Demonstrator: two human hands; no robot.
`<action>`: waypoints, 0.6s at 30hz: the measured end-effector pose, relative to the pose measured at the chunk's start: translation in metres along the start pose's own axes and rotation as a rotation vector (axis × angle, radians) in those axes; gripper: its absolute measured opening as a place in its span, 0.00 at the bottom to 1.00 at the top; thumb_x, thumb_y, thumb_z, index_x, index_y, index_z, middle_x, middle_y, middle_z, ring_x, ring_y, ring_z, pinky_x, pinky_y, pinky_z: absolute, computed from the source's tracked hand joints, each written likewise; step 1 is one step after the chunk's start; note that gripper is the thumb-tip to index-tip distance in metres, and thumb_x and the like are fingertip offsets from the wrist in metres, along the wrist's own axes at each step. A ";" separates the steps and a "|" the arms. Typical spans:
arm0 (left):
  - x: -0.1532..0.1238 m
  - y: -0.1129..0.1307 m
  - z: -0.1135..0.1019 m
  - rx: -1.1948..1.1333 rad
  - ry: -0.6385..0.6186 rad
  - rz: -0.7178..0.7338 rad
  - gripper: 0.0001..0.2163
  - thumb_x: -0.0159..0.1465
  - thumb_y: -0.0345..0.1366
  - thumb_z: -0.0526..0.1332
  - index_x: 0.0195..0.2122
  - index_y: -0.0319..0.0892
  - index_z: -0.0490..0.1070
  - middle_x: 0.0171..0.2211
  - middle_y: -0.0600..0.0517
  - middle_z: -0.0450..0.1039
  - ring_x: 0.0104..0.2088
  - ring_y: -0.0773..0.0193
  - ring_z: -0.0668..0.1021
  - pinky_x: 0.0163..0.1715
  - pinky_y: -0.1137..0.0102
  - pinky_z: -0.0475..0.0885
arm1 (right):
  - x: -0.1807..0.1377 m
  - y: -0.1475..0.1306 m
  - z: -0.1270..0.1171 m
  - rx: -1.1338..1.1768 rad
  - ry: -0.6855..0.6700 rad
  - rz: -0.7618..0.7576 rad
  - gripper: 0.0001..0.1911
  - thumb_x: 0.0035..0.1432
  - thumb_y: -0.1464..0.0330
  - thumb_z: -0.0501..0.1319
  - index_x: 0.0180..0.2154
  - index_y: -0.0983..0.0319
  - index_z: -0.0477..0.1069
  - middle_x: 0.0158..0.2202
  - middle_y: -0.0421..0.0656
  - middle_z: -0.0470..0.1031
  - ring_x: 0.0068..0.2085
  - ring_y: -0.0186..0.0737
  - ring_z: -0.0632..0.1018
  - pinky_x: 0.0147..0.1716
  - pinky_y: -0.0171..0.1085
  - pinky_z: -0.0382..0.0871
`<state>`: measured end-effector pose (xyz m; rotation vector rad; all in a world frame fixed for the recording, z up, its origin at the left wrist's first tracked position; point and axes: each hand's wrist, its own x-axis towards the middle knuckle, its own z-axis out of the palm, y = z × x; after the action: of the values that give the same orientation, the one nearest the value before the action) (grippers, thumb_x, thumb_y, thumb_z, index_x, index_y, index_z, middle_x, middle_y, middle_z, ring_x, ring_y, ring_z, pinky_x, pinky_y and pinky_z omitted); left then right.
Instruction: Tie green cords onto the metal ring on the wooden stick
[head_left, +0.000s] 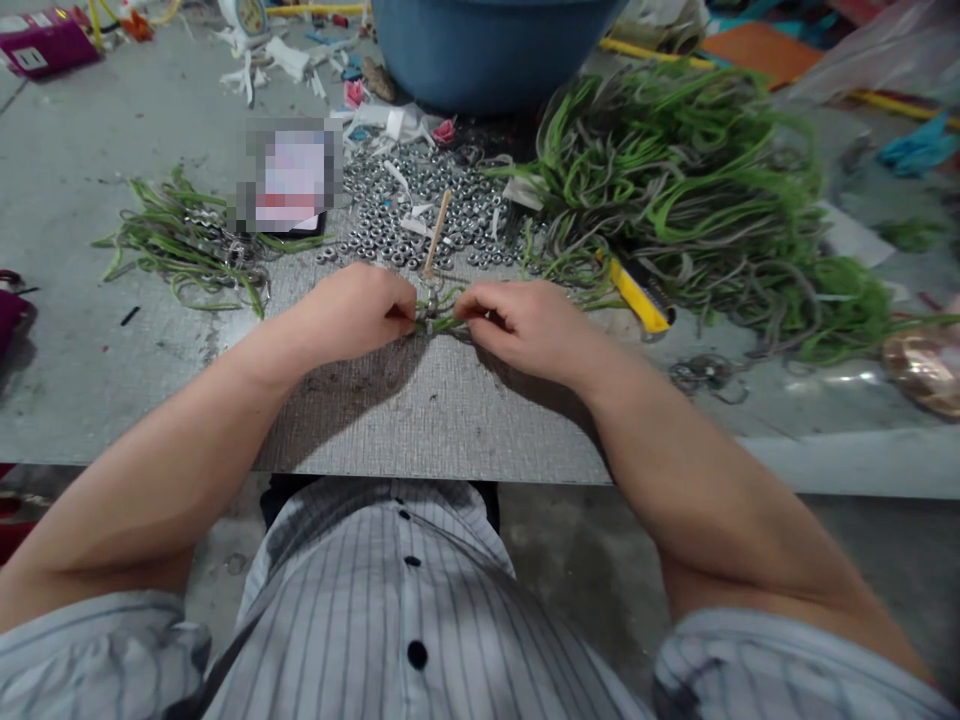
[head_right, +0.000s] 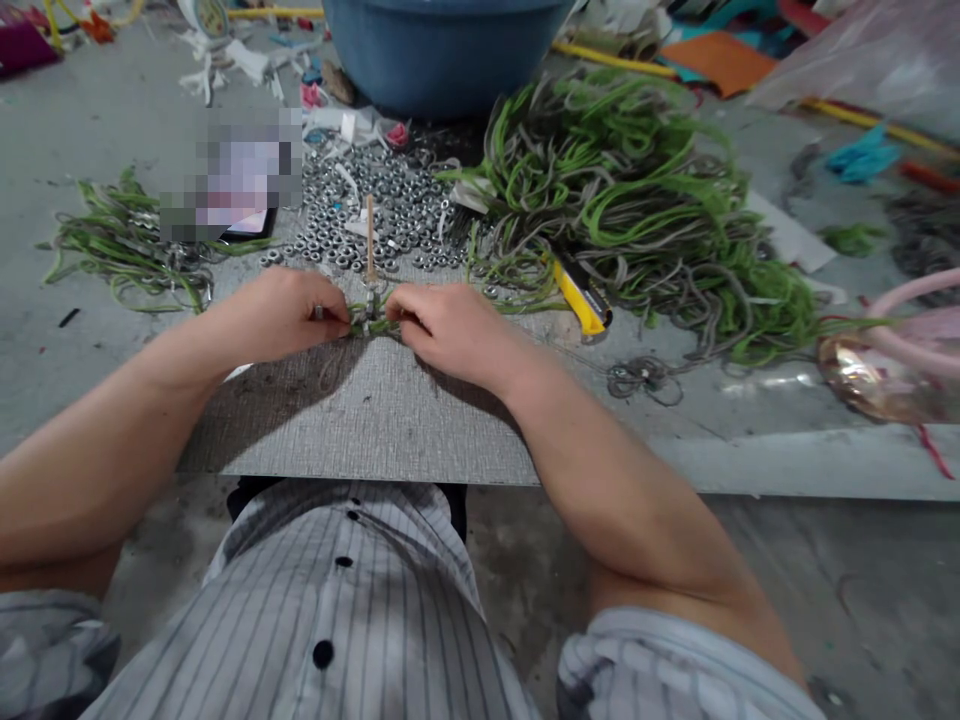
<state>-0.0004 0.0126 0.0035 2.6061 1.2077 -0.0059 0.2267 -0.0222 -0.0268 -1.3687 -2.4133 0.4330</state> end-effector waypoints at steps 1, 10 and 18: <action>0.000 0.000 0.000 0.005 -0.009 -0.004 0.11 0.64 0.33 0.59 0.39 0.44 0.83 0.37 0.51 0.83 0.37 0.61 0.81 0.37 0.71 0.70 | 0.001 0.000 0.003 0.008 0.012 -0.032 0.15 0.63 0.72 0.55 0.45 0.60 0.79 0.40 0.46 0.83 0.40 0.45 0.80 0.41 0.41 0.67; -0.001 0.007 -0.004 0.035 -0.076 -0.030 0.13 0.66 0.32 0.57 0.43 0.41 0.83 0.39 0.48 0.83 0.39 0.58 0.81 0.38 0.68 0.68 | 0.006 -0.018 0.014 -0.145 -0.136 0.097 0.17 0.69 0.63 0.57 0.55 0.57 0.77 0.43 0.47 0.85 0.41 0.50 0.82 0.36 0.41 0.63; -0.004 0.002 -0.017 0.033 -0.141 -0.095 0.13 0.62 0.33 0.55 0.39 0.42 0.81 0.33 0.51 0.80 0.33 0.62 0.77 0.35 0.70 0.65 | 0.008 -0.027 0.008 -0.209 -0.228 0.149 0.17 0.69 0.66 0.57 0.56 0.58 0.75 0.41 0.46 0.85 0.42 0.50 0.81 0.33 0.39 0.55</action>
<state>-0.0036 0.0123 0.0212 2.5250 1.2898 -0.2254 0.1986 -0.0290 -0.0211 -1.6789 -2.6097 0.4016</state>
